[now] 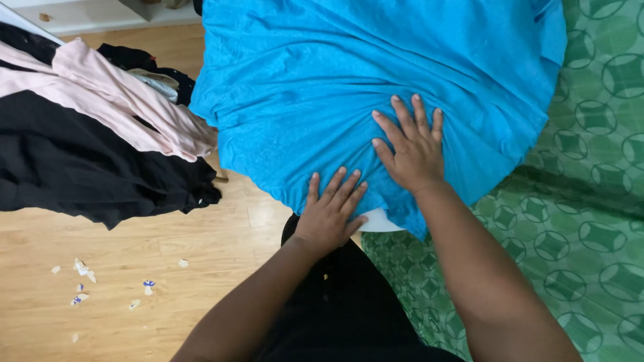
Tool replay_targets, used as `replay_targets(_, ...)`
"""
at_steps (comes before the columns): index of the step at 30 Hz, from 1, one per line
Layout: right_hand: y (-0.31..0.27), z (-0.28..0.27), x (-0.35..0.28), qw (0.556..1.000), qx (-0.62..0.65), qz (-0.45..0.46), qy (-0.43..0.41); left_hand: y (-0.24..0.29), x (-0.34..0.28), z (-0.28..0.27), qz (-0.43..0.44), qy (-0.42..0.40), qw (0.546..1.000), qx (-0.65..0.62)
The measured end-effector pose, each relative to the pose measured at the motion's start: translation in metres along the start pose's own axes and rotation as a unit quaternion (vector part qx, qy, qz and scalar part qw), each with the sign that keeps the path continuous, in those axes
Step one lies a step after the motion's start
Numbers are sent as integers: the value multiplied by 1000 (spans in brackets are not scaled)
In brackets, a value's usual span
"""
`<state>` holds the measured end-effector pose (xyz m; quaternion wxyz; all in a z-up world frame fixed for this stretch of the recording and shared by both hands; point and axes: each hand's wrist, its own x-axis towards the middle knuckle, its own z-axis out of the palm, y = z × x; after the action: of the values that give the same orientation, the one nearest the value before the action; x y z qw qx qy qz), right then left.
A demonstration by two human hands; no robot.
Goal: The person folds a blue t-shirt and a black top by hand on a white round table. They smooth the fabric, fold the sleeves and sides, and then fold the garments into compact rectangles before stacking them.
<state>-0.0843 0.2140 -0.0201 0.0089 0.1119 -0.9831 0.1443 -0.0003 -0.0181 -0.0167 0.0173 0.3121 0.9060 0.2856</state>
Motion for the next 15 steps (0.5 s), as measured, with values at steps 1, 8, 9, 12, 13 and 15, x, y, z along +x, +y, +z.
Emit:
replay_targets(1, 0, -1, 1, 1000, -1, 0, 1, -5, 2, 3, 1, 1, 1000, 0)
replay_targets(8, -22, -6, -36, 993, 96, 4, 74, -16, 14, 9, -20, -21, 999, 23)
replay_targets(9, -30, -9, -47, 988, 120, -12, 100, -14, 17, 7, -40, -31, 999, 14)
replay_targets(12, -56, -7, -82, 964, 254, -67, 37, -24, 16, 16, -48, -21, 998, -25)
replay_targets(13, -67, -12, -83, 965, 250, -67, 43, -23, 20, 10, -41, -18, 999, -24)
replay_targets(15, -90, -23, -91, 971, 234, -42, 27, -16, 25, -3, -43, -24, 999, -8)
